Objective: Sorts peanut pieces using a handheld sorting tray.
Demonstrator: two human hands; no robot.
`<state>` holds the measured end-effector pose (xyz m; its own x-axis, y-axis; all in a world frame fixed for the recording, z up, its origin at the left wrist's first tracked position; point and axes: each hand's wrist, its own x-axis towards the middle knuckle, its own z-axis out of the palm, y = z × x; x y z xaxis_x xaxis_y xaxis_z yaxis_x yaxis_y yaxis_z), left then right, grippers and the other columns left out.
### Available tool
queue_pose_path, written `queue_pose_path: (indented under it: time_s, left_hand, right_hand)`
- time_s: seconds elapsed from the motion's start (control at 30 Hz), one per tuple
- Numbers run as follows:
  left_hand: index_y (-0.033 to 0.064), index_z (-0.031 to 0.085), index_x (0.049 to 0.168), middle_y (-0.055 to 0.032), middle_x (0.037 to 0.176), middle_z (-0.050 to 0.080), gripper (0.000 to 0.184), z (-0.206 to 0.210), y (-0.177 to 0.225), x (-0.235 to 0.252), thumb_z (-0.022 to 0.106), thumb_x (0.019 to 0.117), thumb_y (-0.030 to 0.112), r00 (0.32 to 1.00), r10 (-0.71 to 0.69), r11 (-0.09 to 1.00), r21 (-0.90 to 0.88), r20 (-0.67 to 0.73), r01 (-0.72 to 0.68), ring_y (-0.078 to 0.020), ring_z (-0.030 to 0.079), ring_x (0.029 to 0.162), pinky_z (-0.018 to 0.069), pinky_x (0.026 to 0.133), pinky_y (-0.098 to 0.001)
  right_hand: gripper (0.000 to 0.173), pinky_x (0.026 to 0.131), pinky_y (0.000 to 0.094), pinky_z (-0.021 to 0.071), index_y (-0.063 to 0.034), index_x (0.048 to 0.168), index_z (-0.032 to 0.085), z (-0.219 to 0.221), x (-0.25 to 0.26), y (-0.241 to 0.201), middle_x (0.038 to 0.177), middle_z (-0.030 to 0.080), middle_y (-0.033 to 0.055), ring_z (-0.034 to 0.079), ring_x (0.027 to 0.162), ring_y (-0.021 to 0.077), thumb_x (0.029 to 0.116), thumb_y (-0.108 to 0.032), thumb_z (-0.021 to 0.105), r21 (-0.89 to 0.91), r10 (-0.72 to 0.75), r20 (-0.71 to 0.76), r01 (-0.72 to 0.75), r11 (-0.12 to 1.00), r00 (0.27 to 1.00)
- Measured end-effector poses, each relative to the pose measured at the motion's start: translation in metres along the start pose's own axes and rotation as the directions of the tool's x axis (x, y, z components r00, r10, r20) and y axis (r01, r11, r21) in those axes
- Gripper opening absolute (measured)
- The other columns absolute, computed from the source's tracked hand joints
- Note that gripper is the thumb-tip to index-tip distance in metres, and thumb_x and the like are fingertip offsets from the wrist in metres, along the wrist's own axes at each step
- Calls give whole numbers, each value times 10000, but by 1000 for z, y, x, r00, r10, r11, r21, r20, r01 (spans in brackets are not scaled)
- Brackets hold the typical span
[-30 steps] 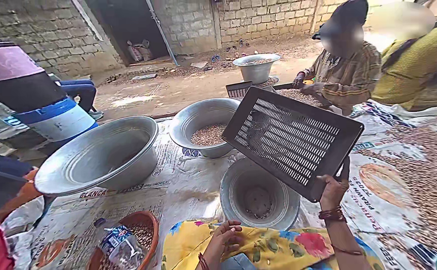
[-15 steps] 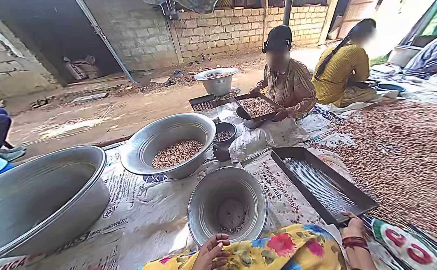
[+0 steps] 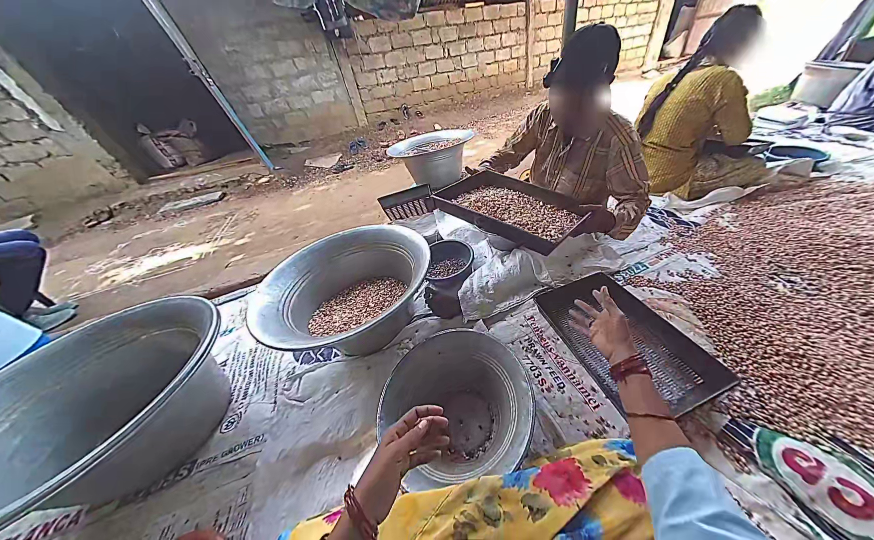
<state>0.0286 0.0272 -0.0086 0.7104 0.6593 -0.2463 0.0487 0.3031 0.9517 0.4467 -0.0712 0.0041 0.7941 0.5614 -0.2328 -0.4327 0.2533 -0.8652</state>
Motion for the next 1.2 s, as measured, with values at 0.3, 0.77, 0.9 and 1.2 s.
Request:
queue_pose_path:
  time_s: [0.3,0.77,0.9,1.2]
  left_hand:
    - [32,519,1421,-166,1230,701,589,12,38,77,149,1132,388,998,58,971,-231,-3,-57,-283,722,1051,594,902,-413]
    - [123,676,1137,-73,956,770,618,-17,17,147,179,1088,487,971,215,864,-484,104,-140,-179,753,873,636,774,-393]
    - [141,632,1213,4,954,779,381,-27,-5,45,328,1081,329,999,35,993,-111,-32,-38,-82,751,837,639,740,-283]
    - [83,355,1536,129,1321,649,908,-28,63,-80,752,859,538,964,195,923,299,182,-243,42,625,1157,525,1001,-176]
  right_hand:
    - [361,791,526,584,-145,1362,492,6,29,-59,1201,623,109,658,1047,259,1081,-351,395,271,-149,34,134,953,988]
    - [249,397,124,430,-167,771,551,-106,-147,24,528,584,-113,526,426,-51,729,47,431,91,-158,-119,169,981,980]
    - [249,456,138,485,-220,760,619,-154,-204,59,600,656,-117,586,490,-49,652,-15,526,65,-52,-89,58,996,995]
    - [154,615,186,597,-253,866,787,-185,-251,116,775,761,-72,712,688,-11,722,-305,807,245,26,141,-60,968,990]
